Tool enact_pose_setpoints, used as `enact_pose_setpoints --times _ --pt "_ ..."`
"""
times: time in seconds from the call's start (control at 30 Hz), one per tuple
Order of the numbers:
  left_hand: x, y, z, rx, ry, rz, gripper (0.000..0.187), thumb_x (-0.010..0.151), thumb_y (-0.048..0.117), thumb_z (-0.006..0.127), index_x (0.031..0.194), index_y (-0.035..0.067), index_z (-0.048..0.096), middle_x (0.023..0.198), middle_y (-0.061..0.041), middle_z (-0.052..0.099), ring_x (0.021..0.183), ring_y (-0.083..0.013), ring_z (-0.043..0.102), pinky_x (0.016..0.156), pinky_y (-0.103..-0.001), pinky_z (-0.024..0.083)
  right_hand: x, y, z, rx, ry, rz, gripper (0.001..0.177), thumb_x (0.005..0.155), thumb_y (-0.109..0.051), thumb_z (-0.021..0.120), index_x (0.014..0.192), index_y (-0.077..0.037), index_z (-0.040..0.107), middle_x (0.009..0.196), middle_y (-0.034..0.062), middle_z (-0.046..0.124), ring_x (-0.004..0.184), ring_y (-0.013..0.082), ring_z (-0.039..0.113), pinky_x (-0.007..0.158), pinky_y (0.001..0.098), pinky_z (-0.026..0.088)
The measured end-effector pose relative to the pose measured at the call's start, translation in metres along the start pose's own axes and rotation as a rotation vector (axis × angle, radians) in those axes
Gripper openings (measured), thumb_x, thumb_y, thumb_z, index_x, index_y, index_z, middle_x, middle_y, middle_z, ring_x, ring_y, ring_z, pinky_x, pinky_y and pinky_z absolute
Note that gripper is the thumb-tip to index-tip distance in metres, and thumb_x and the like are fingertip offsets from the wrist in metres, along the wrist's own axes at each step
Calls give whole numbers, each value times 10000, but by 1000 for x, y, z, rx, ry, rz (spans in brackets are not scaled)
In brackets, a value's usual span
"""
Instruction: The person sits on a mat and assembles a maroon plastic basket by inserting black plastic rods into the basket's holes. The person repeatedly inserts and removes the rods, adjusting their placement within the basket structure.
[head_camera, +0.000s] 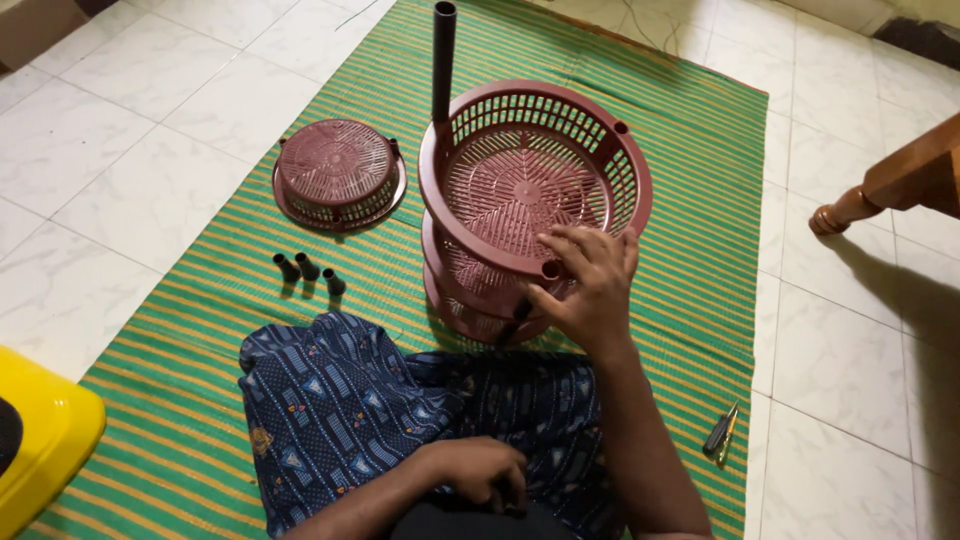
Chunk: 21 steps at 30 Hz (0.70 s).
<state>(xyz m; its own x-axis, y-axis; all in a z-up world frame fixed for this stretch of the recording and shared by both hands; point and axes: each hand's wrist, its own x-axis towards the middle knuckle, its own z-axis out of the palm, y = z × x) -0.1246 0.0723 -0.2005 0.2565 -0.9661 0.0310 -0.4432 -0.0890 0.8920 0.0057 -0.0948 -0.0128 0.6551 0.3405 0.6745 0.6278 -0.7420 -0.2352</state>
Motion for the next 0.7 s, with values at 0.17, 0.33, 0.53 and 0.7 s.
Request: enact_pose_setpoints --times 0.17,0.33,0.53,0.7 --pt "-28 34 -34 -89 593 40 323 811 -22 719 1119 55 666 1104 -117 673 1054 -295 668 929 -407 539 0 -33 -14 136 138 -48 395 820 -282 846 1150 -101 727 1241 77 706 1199 309 626 1149 519 383" --pt "-81 33 -76 -168 1462 -27 303 905 -80 640 1166 75 641 1181 -53 711 1094 -161 694 940 -307 593 1 -65 2 472 -94 -36 300 891 -151 811 1166 -70 720 1179 92 724 998 235 713 871 349 577" --pt "-134 -25 -139 5 2220 -149 251 949 -46 697 1187 9 638 1122 -70 671 1057 -172 674 887 -306 609 19 -97 86 721 -458 6 413 938 -137 748 1333 -78 642 1321 120 651 1106 245 704 894 331 582" --pt "-129 -86 -184 139 2254 -367 225 878 -72 704 1083 7 654 1188 -128 652 1086 -235 695 852 -303 637 25 -100 157 886 -721 329 526 939 -151 712 1430 -82 536 1396 86 568 1080 208 698 860 311 606"
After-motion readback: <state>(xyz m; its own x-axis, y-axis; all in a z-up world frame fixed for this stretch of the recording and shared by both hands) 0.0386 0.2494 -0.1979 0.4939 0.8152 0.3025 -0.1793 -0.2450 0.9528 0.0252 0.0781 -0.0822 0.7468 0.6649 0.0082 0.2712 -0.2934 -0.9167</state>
